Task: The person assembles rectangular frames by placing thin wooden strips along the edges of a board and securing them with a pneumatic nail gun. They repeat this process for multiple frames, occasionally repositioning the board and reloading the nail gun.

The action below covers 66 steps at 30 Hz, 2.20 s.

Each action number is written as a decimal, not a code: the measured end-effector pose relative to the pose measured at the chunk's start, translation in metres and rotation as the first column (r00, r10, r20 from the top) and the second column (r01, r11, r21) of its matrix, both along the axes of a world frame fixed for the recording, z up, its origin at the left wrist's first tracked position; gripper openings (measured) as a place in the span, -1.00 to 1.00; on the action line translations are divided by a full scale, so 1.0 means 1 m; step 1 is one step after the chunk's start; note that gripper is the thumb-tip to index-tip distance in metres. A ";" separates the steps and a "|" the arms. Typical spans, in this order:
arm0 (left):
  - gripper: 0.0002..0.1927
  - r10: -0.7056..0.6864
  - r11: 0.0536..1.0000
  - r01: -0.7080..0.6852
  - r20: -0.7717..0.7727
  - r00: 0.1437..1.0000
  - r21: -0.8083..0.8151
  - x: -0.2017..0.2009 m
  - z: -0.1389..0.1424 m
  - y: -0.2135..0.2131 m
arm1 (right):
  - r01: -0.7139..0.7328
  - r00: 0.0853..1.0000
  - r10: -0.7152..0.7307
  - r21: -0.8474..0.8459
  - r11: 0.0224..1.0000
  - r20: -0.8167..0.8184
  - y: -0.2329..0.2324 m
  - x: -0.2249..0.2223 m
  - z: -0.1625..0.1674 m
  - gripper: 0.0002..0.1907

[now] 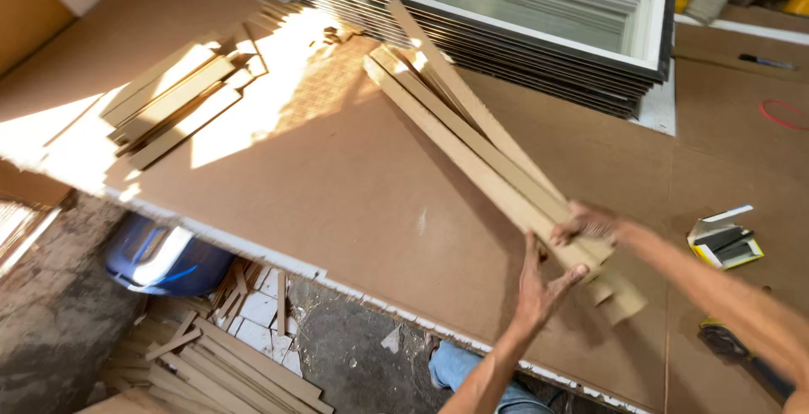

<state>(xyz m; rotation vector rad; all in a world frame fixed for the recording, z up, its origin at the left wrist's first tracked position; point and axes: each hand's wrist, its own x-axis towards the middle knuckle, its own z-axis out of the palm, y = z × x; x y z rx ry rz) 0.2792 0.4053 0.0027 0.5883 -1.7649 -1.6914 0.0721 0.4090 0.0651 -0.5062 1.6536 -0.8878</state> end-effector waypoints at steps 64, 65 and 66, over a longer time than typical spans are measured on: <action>-0.64 0.710 0.479 -0.381 -0.095 0.697 0.791 0.209 -0.084 -0.448 | 0.982 0.019 -0.982 -0.183 0.054 -0.189 0.279 0.109 -0.083 -0.70; -0.69 0.721 0.479 -0.504 0.006 0.693 0.719 0.231 -0.089 -0.442 | 0.987 0.026 -0.971 -0.150 0.064 -0.238 0.278 0.102 -0.085 -0.71; -0.73 0.733 0.479 -0.613 0.098 0.673 0.628 0.251 -0.093 -0.437 | 0.981 0.059 -0.982 -0.173 0.091 -0.182 0.273 0.090 -0.089 -0.73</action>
